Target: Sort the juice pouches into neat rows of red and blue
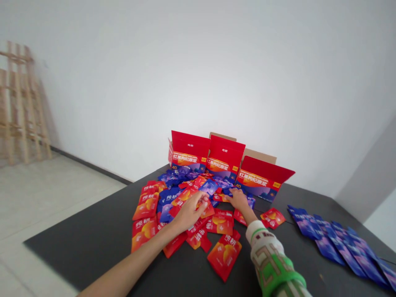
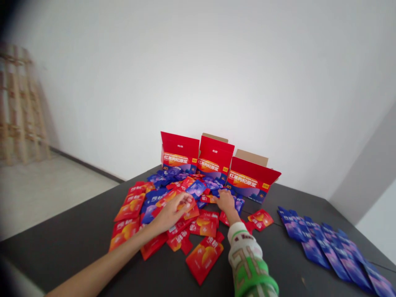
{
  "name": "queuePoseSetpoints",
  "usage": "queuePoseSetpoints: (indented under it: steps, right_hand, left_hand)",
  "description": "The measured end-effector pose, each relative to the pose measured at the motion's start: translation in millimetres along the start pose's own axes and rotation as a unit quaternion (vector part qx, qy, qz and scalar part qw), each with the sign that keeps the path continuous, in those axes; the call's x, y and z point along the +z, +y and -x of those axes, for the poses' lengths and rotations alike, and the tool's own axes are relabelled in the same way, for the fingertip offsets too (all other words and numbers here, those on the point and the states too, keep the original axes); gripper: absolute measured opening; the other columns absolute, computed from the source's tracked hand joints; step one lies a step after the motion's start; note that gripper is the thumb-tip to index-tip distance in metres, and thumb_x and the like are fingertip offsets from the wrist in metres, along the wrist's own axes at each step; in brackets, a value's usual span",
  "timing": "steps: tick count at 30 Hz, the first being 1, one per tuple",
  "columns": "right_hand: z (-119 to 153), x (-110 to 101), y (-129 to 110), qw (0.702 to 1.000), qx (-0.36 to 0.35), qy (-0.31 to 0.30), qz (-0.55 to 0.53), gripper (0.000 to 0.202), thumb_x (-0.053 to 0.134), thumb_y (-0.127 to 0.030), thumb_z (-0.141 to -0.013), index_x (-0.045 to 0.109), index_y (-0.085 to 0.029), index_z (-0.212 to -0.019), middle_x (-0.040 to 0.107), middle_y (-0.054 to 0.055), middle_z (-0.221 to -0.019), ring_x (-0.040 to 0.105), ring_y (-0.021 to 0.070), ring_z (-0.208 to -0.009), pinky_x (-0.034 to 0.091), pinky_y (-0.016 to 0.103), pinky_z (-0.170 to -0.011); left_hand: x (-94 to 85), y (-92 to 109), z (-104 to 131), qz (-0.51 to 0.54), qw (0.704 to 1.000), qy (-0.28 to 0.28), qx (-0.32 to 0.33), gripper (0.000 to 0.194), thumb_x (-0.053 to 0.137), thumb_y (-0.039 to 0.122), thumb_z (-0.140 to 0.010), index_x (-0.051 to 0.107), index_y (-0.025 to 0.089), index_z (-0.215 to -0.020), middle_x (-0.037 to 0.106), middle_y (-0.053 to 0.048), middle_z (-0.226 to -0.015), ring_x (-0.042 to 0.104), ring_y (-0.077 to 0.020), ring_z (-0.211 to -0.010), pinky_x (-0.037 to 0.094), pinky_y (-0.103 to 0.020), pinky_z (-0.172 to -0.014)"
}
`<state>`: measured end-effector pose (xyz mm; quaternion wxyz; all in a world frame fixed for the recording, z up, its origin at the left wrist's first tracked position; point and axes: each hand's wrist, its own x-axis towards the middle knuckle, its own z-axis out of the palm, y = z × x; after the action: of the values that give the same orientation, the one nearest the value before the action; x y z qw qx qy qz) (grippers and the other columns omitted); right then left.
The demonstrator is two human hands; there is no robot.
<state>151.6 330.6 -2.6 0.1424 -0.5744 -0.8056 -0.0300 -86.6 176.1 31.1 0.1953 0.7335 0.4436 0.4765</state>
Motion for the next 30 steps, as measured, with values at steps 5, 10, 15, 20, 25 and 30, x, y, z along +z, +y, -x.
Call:
queuePoseSetpoints:
  steps: [5,10,15,20,25,30]
  right_hand:
    - [6.4,-7.4,0.5,0.999,0.014,0.028,0.008,0.038,0.048,-0.036,-0.095,0.065,-0.019,-0.124,0.067,0.013,-0.12,0.052,0.0282,-0.119,0.042,0.038,-0.096]
    - [5.6,-7.2,-2.0,1.0,0.004,0.022,0.007,0.052,0.057,-0.056,-0.087,0.066,-0.02,-0.123,0.061,0.014,-0.13,0.05,0.0322,-0.119,0.043,0.043,-0.094]
    - [19.4,-8.7,2.5,0.999,-0.052,-0.013,-0.003,0.049,0.058,-0.056,-0.086,0.07,-0.021,-0.117,0.068,0.011,-0.121,0.057,0.0281,-0.116,0.045,0.036,-0.094]
    - [46.7,-12.6,-2.5,0.997,-0.079,-0.011,0.021,0.041,0.052,-0.046,-0.092,0.066,-0.021,-0.122,0.071,0.012,-0.114,0.064,0.028,-0.108,0.049,0.035,-0.087]
    - [59.9,-29.2,-18.2,0.993,-0.094,0.034,0.057,0.029,0.042,-0.022,-0.097,0.069,-0.018,-0.107,0.073,0.014,-0.104,0.067,0.0255,-0.098,0.049,0.031,-0.08]
    - [74.1,-71.2,-17.2,0.985,-0.097,0.125,0.066,0.034,0.033,-0.019,-0.1,0.066,-0.015,-0.108,0.071,0.015,-0.105,0.064,0.0259,-0.103,0.048,0.036,-0.088]
  left_hand:
    - [2.9,4.7,2.3,0.009,1.0,-0.008,0.002,0.019,0.047,0.031,-0.094,0.059,0.021,-0.104,0.068,-0.007,-0.103,0.064,-0.0235,-0.099,0.049,-0.038,-0.091]
    - [5.9,8.5,4.0,0.021,1.0,-0.011,-0.002,0.017,0.05,0.031,-0.091,0.06,0.021,-0.1,0.069,-0.008,-0.102,0.064,-0.0237,-0.097,0.05,-0.036,-0.089]
    - [6.0,9.7,8.1,0.039,0.999,-0.014,-0.01,0.018,0.049,0.03,-0.092,0.059,0.021,-0.104,0.068,-0.008,-0.106,0.063,-0.0245,-0.101,0.048,-0.037,-0.091]
    - [8.6,12.6,10.0,0.074,0.997,-0.024,-0.022,0.018,0.052,0.032,-0.091,0.06,0.021,-0.103,0.067,-0.008,-0.105,0.061,-0.0254,-0.1,0.047,-0.039,-0.093]
    - [13.9,17.8,11.0,0.142,0.988,-0.046,-0.05,0.02,0.058,0.039,-0.089,0.061,0.021,-0.096,0.065,-0.007,-0.103,0.06,-0.0259,-0.102,0.045,-0.04,-0.095]
    - [20.5,27.3,14.6,0.255,0.954,-0.111,-0.113,0.037,0.051,0.054,-0.091,0.058,0.019,-0.102,0.066,-0.011,-0.109,0.063,-0.0271,-0.105,0.05,-0.044,-0.092]
